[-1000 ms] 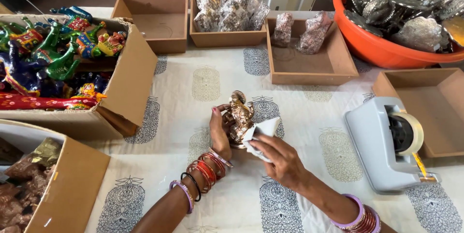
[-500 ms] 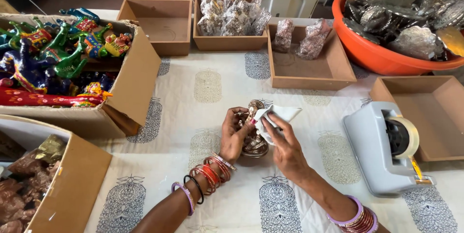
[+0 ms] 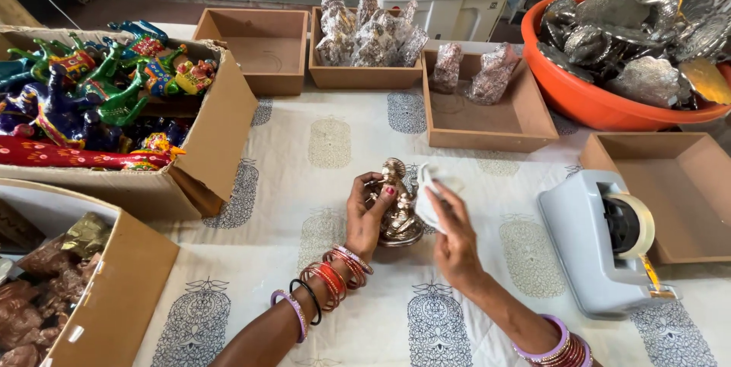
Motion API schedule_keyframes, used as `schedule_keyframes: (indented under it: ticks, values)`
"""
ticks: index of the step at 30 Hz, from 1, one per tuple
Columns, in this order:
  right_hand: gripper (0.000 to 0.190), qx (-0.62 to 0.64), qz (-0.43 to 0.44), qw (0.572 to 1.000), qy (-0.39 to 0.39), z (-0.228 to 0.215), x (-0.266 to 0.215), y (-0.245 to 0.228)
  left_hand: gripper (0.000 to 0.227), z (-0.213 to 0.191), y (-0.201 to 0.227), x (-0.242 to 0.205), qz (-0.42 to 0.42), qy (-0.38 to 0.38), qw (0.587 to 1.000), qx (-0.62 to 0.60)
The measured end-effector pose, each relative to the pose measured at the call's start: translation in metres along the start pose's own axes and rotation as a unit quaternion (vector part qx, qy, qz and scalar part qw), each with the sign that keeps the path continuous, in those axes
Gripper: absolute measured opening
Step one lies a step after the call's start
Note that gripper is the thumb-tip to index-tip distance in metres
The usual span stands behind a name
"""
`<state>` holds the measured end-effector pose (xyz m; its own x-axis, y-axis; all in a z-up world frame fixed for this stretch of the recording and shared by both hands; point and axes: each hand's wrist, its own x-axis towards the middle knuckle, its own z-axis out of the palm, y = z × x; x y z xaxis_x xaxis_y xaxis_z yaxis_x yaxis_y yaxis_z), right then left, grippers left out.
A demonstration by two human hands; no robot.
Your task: The recorder is cleaning and then wrapping small metallic figurines in bubble wrap at a workstation.
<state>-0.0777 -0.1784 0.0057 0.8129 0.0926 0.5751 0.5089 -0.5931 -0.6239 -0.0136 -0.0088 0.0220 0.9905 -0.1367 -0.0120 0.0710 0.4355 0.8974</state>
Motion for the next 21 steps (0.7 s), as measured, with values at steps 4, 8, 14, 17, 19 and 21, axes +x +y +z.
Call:
schedule_keyframes:
  ticks: [4, 8, 14, 17, 19, 21]
  values:
    - [0.072, -0.036, -0.08, 0.995, 0.051, -0.01, 0.007, -0.018, 0.038, -0.004, -0.021, 0.003, 0.055, -0.071, 0.995, 0.042]
    - [0.074, -0.078, -0.068, 0.995, 0.006, -0.013, 0.012, -0.031, 0.044, 0.001, -0.015, 0.0, 0.049, -0.072, 0.996, 0.024]
    - [0.071, -0.112, -0.08, 0.99, 0.025, -0.018, 0.008, -0.023, 0.048, -0.001, -0.021, -0.002, 0.075, -0.075, 0.993, 0.057]
    - [0.063, -0.178, -0.112, 0.976, 0.05, -0.018, 0.013, -0.026, 0.05, 0.003, -0.006, -0.011, 0.069, -0.093, 0.988, 0.098]
    - [0.059, -0.207, -0.155, 0.964, 0.059, -0.017, 0.014, -0.02, 0.052, 0.008, 0.003, -0.018, 0.06, -0.108, 0.983, 0.139]
    - [0.066, -0.161, -0.067, 0.984, 0.027, -0.013, 0.009, -0.005, 0.059, 0.011, 0.004, -0.024, 0.165, -0.147, 0.95, 0.221]
